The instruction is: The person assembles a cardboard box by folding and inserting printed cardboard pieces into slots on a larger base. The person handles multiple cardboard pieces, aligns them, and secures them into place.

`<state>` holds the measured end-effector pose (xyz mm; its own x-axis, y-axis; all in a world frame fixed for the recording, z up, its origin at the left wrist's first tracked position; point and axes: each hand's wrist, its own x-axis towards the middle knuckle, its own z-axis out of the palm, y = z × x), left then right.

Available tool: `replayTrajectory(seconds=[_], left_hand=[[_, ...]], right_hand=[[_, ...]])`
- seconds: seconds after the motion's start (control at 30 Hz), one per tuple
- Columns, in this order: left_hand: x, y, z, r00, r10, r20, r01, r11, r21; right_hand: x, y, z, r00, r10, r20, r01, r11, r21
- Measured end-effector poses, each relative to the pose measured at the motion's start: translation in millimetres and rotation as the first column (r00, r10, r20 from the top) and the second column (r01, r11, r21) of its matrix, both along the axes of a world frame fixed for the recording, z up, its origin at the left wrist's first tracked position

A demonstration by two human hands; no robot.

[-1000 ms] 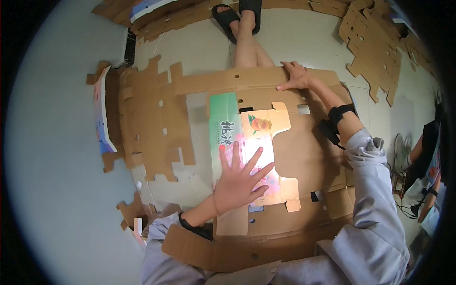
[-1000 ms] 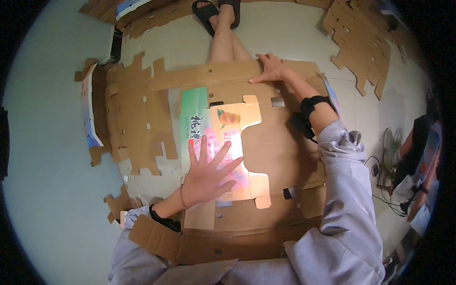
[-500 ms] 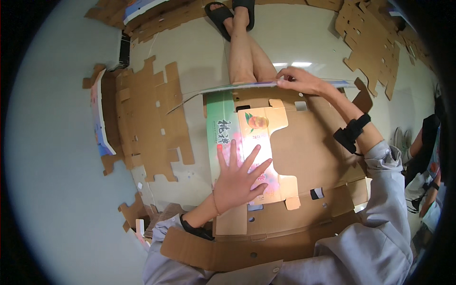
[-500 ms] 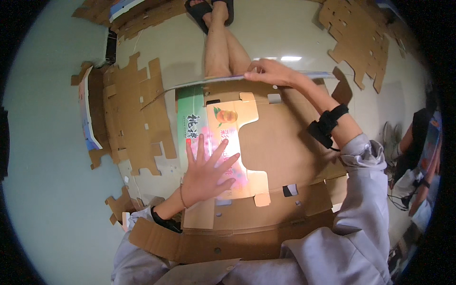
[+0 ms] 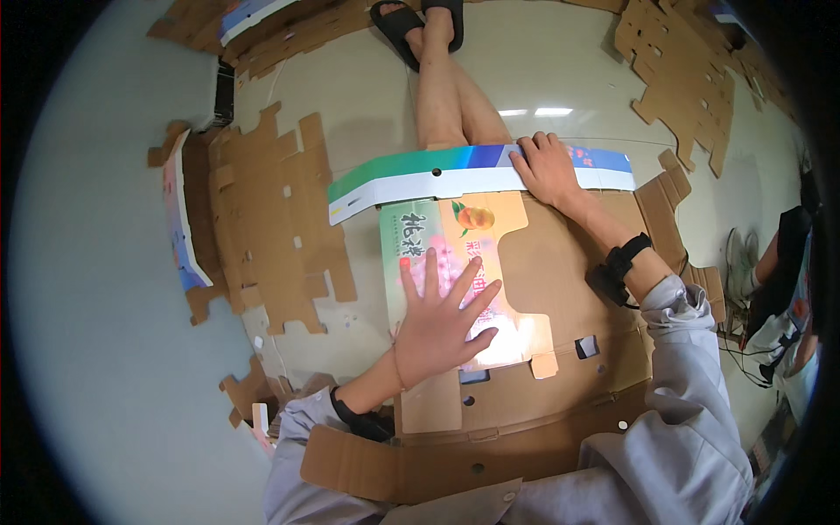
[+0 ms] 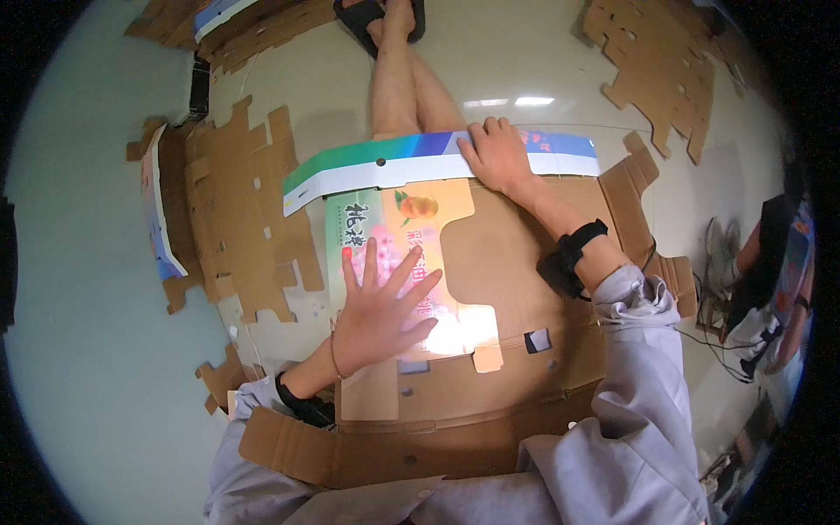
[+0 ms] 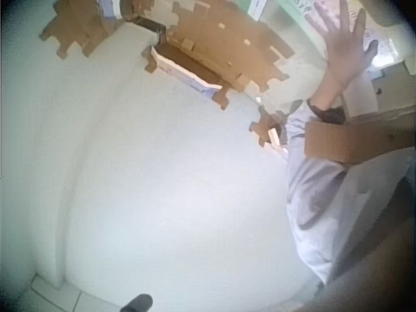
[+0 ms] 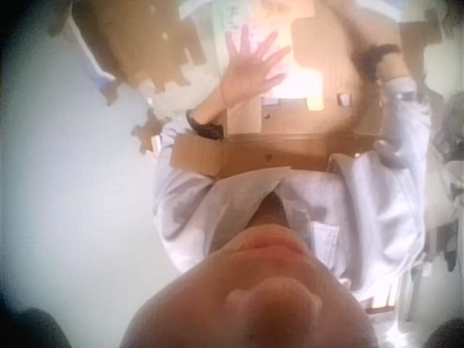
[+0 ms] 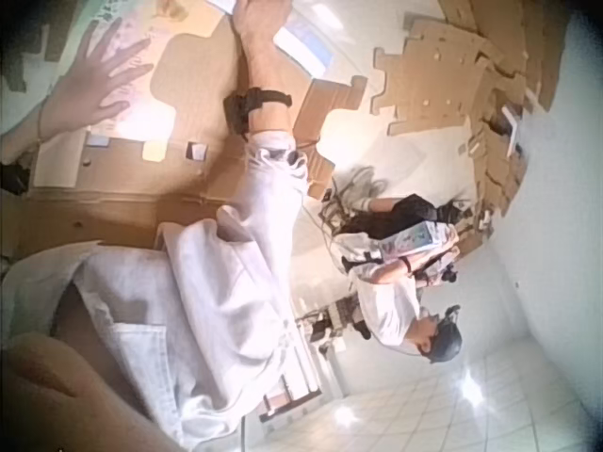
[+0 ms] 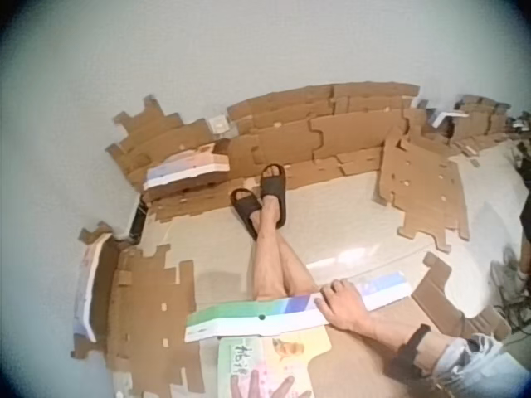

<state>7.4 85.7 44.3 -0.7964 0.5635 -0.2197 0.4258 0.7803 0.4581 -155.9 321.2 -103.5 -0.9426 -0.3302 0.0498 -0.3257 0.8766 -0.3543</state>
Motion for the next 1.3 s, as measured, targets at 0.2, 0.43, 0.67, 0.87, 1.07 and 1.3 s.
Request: replayTrajectory(seconds=[0.2, 0.43, 0.67, 0.87, 1.07, 1.3], left_hand=[[0.2, -1.1, -2.3, 1.0, -0.01, -0.004, 0.01, 1.0, -0.001], [0.8, -1.6, -2.1, 1.0, -0.008, -0.021, 0.008, 1.0, 0.007], [4.6, -2.2, -4.9, 0.999, 0.006, -0.037, -0.006, 1.0, 0.024], [5.7, -1.3, -3.8, 0.999, 0.003, -0.047, -0.002, 1.0, 0.03], [3.7, -2.6, -4.9, 0.997, -0.016, -0.073, 0.019, 0.999, 0.041], [4.2, -1.4, -4.8, 0.997, -0.017, -0.074, 0.02, 0.999, 0.047]], right_hand=[[1.4, 1.5, 0.8, 0.997, 0.0, -0.074, 0.002, 1.0, 0.025], [-1.4, 4.0, 0.3, 1.0, -0.012, 0.028, 0.012, 1.0, 0.001], [-0.3, 4.5, -3.1, 0.997, -0.032, 0.069, 0.035, 0.998, -0.052], [1.4, 8.1, -3.4, 0.997, -0.043, 0.069, 0.047, 0.997, -0.057], [0.7, 4.7, -0.3, 0.994, -0.049, 0.097, 0.054, 0.997, -0.055], [1.9, 7.2, -1.3, 0.992, -0.062, 0.11, 0.07, 0.995, -0.072]])
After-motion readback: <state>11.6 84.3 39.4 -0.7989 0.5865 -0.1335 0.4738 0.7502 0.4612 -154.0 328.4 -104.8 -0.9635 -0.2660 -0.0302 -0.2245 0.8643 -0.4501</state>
